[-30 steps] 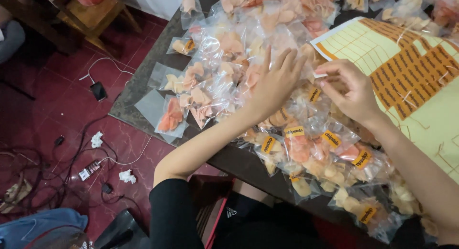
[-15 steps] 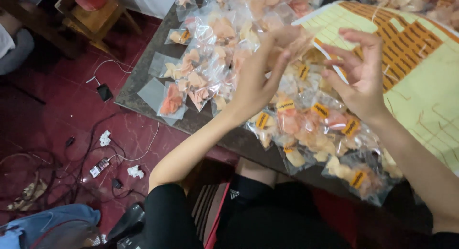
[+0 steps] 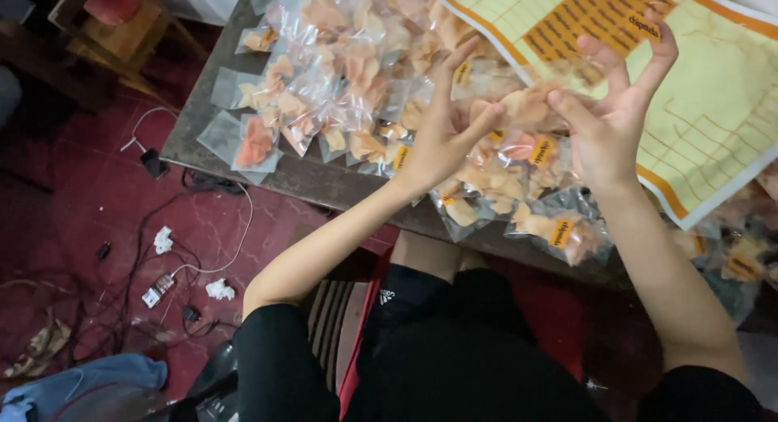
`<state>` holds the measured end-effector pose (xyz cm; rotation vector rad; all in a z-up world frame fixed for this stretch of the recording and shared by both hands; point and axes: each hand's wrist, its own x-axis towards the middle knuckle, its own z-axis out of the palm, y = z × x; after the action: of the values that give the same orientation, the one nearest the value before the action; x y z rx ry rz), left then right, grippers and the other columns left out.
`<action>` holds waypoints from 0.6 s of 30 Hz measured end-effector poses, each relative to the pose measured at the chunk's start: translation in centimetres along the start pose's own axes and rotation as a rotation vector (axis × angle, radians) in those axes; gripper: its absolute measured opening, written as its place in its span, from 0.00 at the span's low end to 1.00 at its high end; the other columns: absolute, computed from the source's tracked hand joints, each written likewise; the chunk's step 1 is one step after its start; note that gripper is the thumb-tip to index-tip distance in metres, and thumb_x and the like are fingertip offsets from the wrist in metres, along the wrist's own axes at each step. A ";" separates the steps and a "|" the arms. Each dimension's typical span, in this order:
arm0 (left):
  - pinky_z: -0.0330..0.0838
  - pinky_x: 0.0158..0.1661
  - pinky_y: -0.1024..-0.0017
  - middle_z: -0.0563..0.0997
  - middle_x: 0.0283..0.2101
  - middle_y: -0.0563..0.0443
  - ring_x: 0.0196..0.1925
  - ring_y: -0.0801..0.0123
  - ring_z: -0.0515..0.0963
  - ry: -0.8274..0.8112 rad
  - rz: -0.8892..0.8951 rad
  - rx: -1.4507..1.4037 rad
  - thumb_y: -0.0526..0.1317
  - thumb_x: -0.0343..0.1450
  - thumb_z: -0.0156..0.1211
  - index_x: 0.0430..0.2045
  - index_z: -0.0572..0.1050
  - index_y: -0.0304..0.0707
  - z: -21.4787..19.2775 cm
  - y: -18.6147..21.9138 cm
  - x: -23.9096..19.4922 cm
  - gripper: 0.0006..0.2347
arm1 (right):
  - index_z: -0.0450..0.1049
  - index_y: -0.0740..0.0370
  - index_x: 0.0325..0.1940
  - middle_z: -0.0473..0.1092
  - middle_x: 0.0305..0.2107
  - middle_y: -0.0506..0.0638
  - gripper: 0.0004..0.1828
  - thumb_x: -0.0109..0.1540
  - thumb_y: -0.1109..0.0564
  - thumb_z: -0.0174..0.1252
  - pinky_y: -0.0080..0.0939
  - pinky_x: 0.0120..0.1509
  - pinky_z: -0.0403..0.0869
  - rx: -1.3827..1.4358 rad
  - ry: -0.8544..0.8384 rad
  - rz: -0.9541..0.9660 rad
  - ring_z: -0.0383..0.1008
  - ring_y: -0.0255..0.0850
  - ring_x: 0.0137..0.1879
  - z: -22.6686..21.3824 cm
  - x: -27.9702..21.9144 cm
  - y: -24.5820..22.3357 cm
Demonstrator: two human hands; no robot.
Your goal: The person sits on the floor and packs dried, light-brown snack pieces into small clear plastic bags. They place a yellow label on each bag, seal it, and set it aside on the table among other completed packages.
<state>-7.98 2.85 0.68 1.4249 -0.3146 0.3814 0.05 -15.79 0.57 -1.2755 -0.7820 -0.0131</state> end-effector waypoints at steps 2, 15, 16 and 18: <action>0.61 0.20 0.83 0.74 0.19 0.56 0.16 0.79 0.65 -0.033 -0.041 0.022 0.35 0.73 0.56 0.66 0.46 0.45 0.2 -1.0 0.6 0.29 | 0.42 0.31 0.71 0.56 0.65 0.69 0.48 0.72 0.86 0.49 0.41 0.49 0.70 0.014 0.066 0.013 0.64 0.47 0.40 -1.9 0.0 1.2; 0.77 0.51 0.69 0.63 0.65 0.42 0.60 0.57 0.74 -0.570 -0.675 0.458 0.65 0.55 0.46 0.57 0.62 0.38 3.5 0.2 8.2 0.39 | 0.44 0.45 0.67 0.41 0.67 0.49 0.45 0.65 0.84 0.57 0.39 0.43 0.79 -0.181 0.280 -0.142 0.61 0.48 0.68 -6.1 0.0 2.7; 0.77 0.51 0.69 0.63 0.65 0.42 0.60 0.57 0.74 -0.591 -0.671 0.449 0.65 0.55 0.46 0.57 0.62 0.38 3.7 -0.5 8.7 0.39 | 0.44 0.45 0.67 0.41 0.67 0.49 0.45 0.65 0.84 0.57 0.39 0.43 0.79 -0.197 0.294 -0.140 0.61 0.48 0.68 -6.4 0.1 3.0; 0.74 0.51 0.68 0.77 0.51 0.49 0.52 0.65 0.78 -0.635 -0.546 0.696 0.53 0.63 0.56 0.52 0.68 0.43 3.9 -2.1 9.3 0.25 | 0.46 0.47 0.69 0.42 0.68 0.51 0.46 0.61 0.85 0.56 0.32 0.38 0.76 -0.208 0.377 -0.177 0.65 0.48 0.66 -6.8 0.2 3.9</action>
<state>1.35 -0.64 3.32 2.2251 -0.2949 -0.4762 5.33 -20.28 -3.18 -1.3427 -0.5732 -0.4757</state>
